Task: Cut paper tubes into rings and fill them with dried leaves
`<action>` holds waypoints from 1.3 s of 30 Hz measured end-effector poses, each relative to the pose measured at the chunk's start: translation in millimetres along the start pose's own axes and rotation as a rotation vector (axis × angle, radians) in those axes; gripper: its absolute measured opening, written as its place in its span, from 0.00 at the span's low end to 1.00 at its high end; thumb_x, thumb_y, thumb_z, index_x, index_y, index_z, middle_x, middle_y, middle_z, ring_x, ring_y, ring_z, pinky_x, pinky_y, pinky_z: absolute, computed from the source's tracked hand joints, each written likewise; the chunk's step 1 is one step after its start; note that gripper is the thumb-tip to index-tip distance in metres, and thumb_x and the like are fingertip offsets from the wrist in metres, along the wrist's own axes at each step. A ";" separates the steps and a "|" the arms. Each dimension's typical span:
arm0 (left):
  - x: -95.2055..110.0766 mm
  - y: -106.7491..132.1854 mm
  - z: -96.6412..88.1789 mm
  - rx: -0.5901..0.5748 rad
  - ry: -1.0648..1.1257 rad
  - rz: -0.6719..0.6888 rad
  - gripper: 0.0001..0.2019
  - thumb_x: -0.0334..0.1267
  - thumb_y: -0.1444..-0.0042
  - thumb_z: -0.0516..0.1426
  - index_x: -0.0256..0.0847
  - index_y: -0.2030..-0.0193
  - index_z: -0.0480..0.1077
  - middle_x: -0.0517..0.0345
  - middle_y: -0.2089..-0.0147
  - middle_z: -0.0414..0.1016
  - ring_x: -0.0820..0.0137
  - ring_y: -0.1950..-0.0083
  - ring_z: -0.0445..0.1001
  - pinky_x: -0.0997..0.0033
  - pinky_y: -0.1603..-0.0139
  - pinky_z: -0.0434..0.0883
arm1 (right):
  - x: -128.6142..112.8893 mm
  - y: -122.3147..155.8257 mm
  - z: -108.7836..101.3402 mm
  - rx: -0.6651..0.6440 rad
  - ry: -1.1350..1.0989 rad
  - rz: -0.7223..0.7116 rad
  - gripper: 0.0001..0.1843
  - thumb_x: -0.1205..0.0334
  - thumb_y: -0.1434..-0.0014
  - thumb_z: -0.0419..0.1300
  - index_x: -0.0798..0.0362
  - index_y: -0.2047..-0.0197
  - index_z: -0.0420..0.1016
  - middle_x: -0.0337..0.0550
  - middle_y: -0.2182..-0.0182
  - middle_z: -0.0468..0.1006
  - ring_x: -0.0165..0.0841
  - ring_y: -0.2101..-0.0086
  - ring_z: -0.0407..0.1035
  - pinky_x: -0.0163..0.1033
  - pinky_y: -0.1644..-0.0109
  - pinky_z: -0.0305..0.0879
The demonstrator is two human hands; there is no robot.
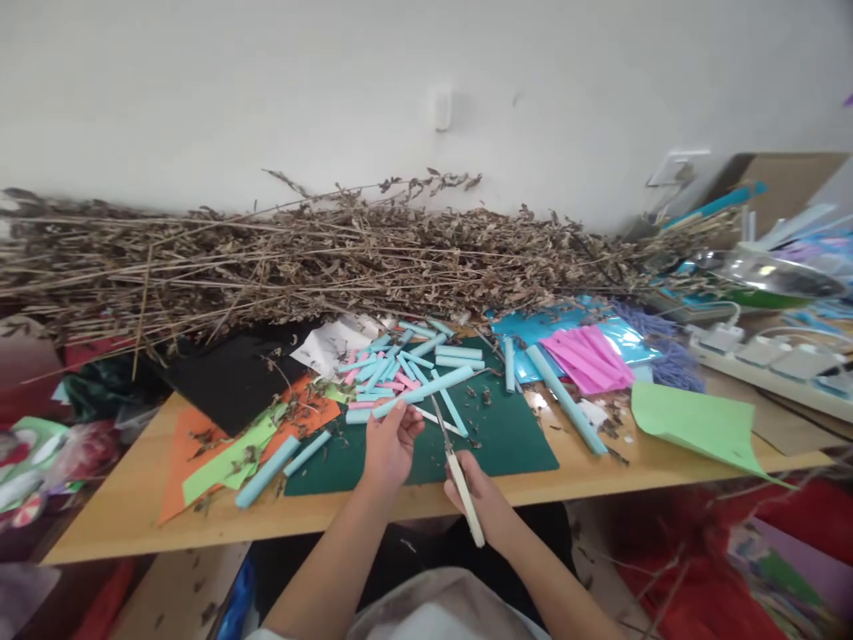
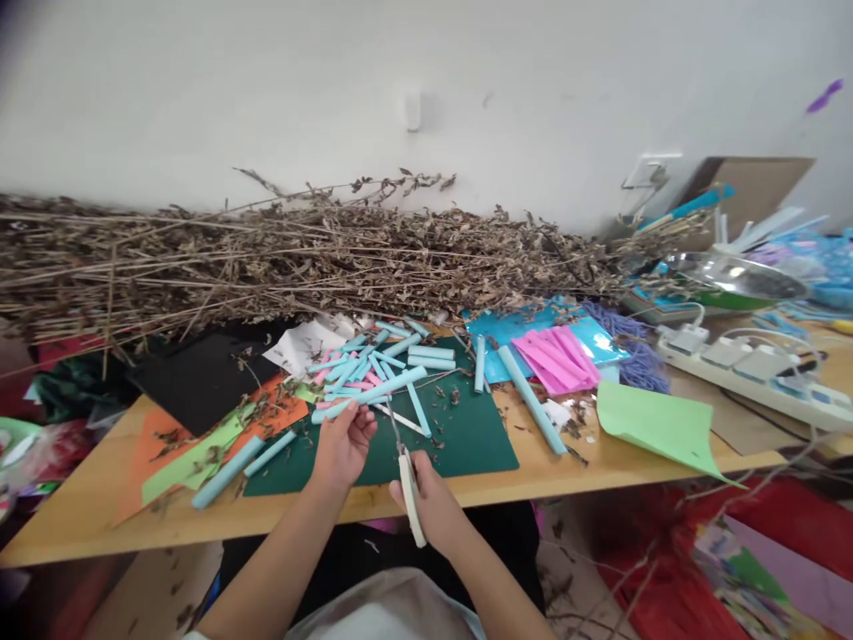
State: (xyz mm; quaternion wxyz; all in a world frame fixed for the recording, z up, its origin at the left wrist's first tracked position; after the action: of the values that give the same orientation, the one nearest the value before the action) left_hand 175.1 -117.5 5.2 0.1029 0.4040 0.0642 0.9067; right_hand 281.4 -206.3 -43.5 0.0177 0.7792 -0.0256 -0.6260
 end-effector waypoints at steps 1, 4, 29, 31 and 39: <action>0.3 1.4 -0.9 -0.012 -0.017 -0.009 0.12 0.36 0.62 0.61 0.36 0.74 0.61 0.65 0.80 0.69 0.78 0.78 0.70 0.81 0.78 0.68 | 0.1 -1.1 1.2 -0.012 -0.004 -0.006 0.08 0.57 0.48 0.51 0.50 0.67 0.55 0.34 0.75 0.56 0.28 0.73 0.53 0.35 0.69 0.53; 0.1 5.1 -2.8 -0.023 -0.053 -0.029 0.13 0.37 0.61 0.61 0.37 0.74 0.59 0.64 0.80 0.69 0.78 0.79 0.69 0.80 0.79 0.68 | -1.1 -2.5 6.8 -0.050 -0.014 -0.019 0.09 0.55 0.48 0.50 0.50 0.67 0.55 0.34 0.76 0.54 0.28 0.74 0.52 0.35 0.70 0.52; 19.2 -0.6 -38.8 0.089 -0.018 0.198 0.09 0.33 0.61 0.56 0.38 0.80 0.57 0.66 0.86 0.62 0.77 0.84 0.61 0.77 0.83 0.60 | -28.9 -15.5 46.0 -0.068 0.104 0.050 0.06 0.60 0.49 0.50 0.51 0.72 0.53 0.34 0.77 0.59 0.28 0.75 0.55 0.33 0.72 0.51; 22.8 -1.0 -42.3 0.108 -0.020 0.197 0.09 0.33 0.61 0.57 0.39 0.79 0.57 0.66 0.86 0.63 0.76 0.84 0.62 0.78 0.83 0.60 | -30.6 -15.9 43.3 -0.078 0.128 0.046 0.07 0.60 0.49 0.50 0.51 0.71 0.53 0.34 0.77 0.59 0.28 0.75 0.55 0.34 0.72 0.51; 28.5 0.5 -43.1 0.071 -0.082 0.195 0.10 0.33 0.62 0.57 0.38 0.79 0.55 0.67 0.86 0.63 0.77 0.83 0.63 0.79 0.84 0.61 | -34.9 -22.4 40.7 -0.081 0.105 0.022 0.09 0.57 0.48 0.50 0.51 0.73 0.52 0.33 0.78 0.57 0.28 0.76 0.54 0.34 0.73 0.49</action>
State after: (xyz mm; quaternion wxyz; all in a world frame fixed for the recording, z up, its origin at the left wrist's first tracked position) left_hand 124.3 -112.6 -2.9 0.0023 0.4487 0.0524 0.8921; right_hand 234.6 -181.6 -19.6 0.0574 0.8093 -0.0075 -0.5845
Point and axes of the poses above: each hand's wrist, its own y-axis away from the middle knuckle, its own z-axis out of the palm, x = y × z, the point moved 3 cm from there along -y, towards the middle knuckle
